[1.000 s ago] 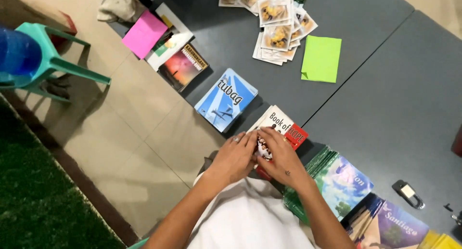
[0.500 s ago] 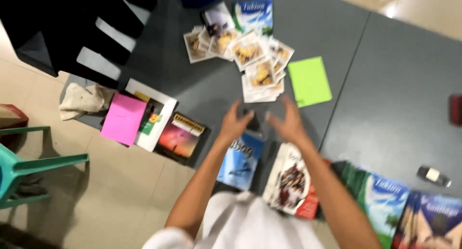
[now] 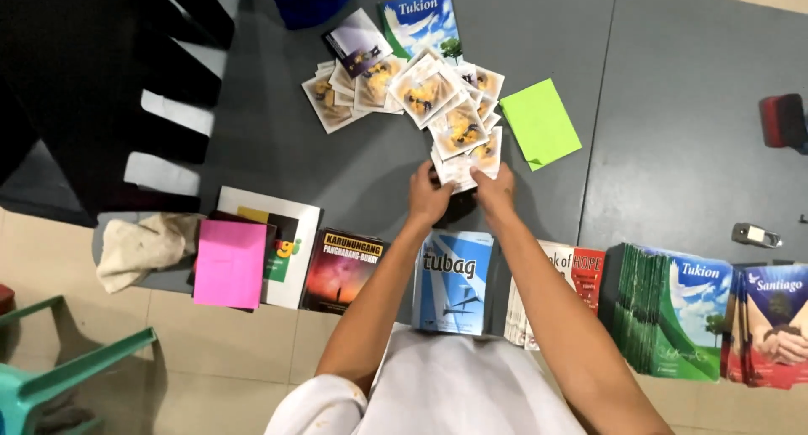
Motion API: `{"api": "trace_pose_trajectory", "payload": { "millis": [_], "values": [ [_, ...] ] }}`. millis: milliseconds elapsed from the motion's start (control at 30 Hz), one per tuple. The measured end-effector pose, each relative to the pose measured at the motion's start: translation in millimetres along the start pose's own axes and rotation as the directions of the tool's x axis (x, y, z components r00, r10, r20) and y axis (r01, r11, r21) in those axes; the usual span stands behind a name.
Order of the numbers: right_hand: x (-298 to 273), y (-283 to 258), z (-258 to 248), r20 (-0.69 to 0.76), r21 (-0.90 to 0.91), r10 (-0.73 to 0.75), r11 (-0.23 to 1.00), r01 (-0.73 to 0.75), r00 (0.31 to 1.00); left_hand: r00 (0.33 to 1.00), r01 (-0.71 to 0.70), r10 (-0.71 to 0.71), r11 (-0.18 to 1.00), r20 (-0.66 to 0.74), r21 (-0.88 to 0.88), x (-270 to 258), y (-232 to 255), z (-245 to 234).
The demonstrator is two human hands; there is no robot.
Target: Sorting and organizing a stack of small printed cards on a table alongside various magazines.
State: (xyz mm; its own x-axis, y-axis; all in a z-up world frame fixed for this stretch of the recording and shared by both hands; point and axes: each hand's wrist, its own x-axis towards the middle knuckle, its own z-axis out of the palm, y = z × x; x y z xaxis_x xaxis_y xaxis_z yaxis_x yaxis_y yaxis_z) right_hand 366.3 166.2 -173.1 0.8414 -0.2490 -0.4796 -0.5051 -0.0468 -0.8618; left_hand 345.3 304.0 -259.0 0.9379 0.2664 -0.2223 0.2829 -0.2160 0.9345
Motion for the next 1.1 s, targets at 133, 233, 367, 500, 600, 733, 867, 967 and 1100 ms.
{"api": "trace_pose_trajectory", "payload": {
  "millis": [133,233,367,500,600,733,867,967,1100],
  "values": [
    [-33,-26,-6,0.076,0.029,0.112,0.993,-0.115,0.991,0.999,0.009,-0.005,0.997,0.053,-0.083,-31,26,-33],
    [-47,-31,-13,0.13,0.089,0.142,0.984,-0.154,0.981,0.906,0.398,-0.244,0.773,0.347,-0.494,-46,64,-54],
    [-56,-22,-20,0.24,0.226,0.198,0.941,-0.253,0.95,0.878,0.472,-0.279,0.637,0.389,-0.609,-55,77,-67],
    [-69,-25,-23,0.121,0.276,0.2,0.934,-0.226,0.972,0.952,0.252,-0.12,0.828,0.28,-0.5,-69,105,-79],
    [-69,-18,-25,0.137,0.159,0.165,0.97,-0.186,0.977,0.961,0.215,-0.108,0.871,0.255,-0.442,-73,106,-82],
    [-73,-21,-30,0.21,0.176,-0.004,0.984,-0.034,0.978,0.971,0.191,-0.105,0.885,0.217,-0.425,-75,119,-92],
    [-95,-43,-32,0.191,0.164,-0.035,0.986,0.003,0.981,0.959,0.199,-0.077,0.868,0.273,-0.455,-84,136,-106],
    [-103,-48,-40,0.139,0.123,-0.047,0.992,0.03,0.989,0.963,0.173,-0.087,0.926,0.257,-0.335,-90,139,-115],
    [-122,-67,-61,0.08,0.121,-0.062,0.991,0.052,0.995,0.982,0.013,-0.009,1.0,0.189,-0.019,-102,136,-132]
  ]
}}
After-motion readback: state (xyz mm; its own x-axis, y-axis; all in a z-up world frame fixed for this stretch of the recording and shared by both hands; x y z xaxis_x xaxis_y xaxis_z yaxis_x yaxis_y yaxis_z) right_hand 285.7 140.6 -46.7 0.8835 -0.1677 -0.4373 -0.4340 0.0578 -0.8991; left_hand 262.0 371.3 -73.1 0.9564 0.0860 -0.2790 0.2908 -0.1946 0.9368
